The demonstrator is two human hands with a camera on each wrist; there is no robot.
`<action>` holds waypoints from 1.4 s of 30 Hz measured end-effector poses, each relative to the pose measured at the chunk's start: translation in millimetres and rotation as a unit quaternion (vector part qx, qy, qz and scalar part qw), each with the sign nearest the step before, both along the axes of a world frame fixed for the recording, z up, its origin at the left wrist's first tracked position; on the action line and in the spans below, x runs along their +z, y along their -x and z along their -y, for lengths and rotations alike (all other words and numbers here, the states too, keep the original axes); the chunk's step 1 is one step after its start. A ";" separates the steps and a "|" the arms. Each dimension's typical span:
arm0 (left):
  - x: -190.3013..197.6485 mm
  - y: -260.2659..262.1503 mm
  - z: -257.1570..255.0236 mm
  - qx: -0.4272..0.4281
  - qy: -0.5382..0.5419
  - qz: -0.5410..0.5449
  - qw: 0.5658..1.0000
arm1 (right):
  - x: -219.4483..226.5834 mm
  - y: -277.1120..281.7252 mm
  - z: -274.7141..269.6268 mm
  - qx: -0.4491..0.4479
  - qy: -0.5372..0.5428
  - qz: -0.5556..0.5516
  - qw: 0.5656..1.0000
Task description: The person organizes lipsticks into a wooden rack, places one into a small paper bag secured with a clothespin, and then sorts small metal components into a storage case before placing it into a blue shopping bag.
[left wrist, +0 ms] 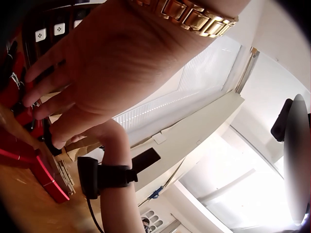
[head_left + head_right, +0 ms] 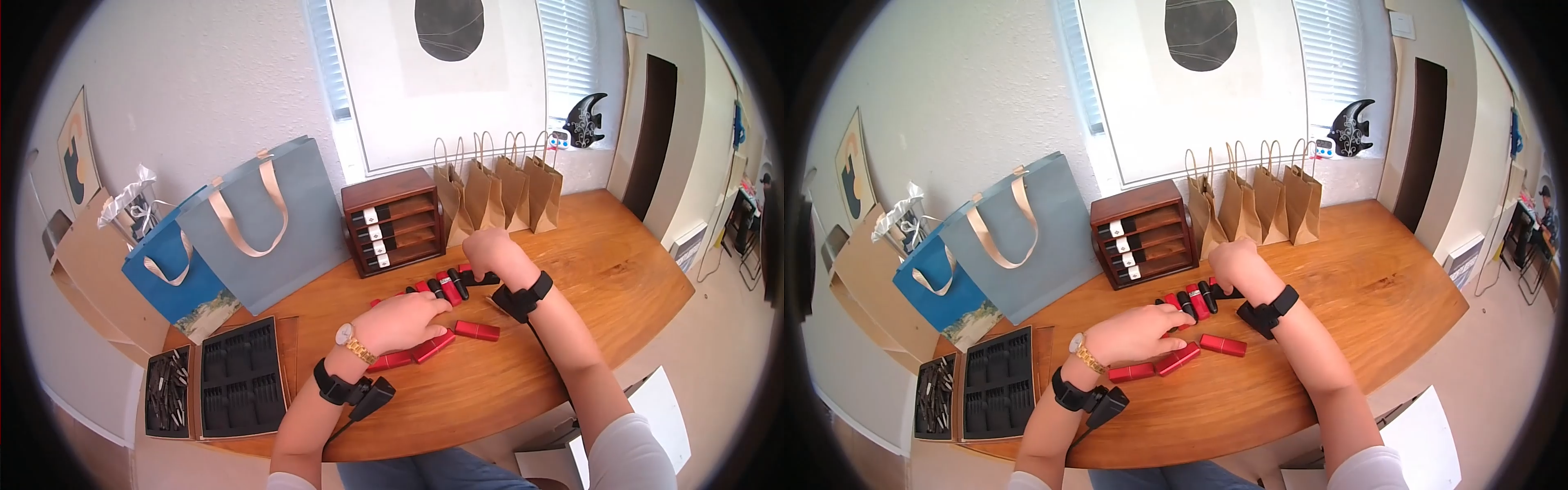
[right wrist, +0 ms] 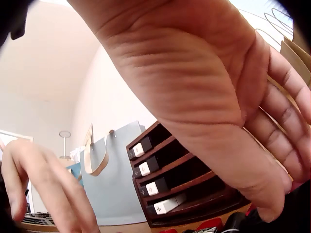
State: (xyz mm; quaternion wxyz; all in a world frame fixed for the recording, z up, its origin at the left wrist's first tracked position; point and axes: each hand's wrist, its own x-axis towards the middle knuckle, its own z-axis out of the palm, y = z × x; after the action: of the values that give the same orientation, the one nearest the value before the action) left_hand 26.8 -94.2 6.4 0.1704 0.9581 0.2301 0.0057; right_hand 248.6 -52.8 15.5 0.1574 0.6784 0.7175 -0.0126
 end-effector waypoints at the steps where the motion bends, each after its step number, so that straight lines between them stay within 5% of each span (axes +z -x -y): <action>1: 2.5 1.7 0.7 0.008 0.000 0.008 1.000 | -1.2 4.2 -1.7 -0.005 0.012 0.023 1.000; 12: 7.4 4.8 -8.4 0.079 -0.046 0.030 0.995 | -0.4 2.8 3.5 0.025 -0.010 0.048 0.998; 16: -15.9 2.5 -38.3 0.143 0.053 0.126 0.980 | 30.9 4.9 17.9 0.005 -0.051 -0.145 0.988; 18: -23.8 1.6 -45.4 0.166 0.255 0.244 0.921 | 24.4 6.8 14.0 0.033 -0.110 -0.451 0.885; 19: -25.7 2.0 -47.2 0.171 0.312 0.268 0.895 | 25.4 12.4 13.4 0.029 -0.103 -0.498 0.860; 26: -36.1 3.5 -62.2 0.208 0.327 0.283 0.877 | 8.3 37.6 7.4 -0.017 -0.113 -0.510 0.853; 31: -35.7 15.1 -68.4 0.229 0.592 0.309 0.708 | 0.4 34.3 2.9 -0.011 -0.046 -0.547 0.836; 42: -56.3 18.8 -85.5 0.273 0.655 0.368 0.601 | -8.1 32.7 -0.8 0.063 -0.011 -0.486 0.872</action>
State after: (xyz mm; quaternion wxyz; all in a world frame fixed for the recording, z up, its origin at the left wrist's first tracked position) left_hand 8.0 -8.7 -49.8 0.8133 0.3992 0.3405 0.2516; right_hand 216.0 -52.0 7.4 -0.2182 0.5416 0.7450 -0.3224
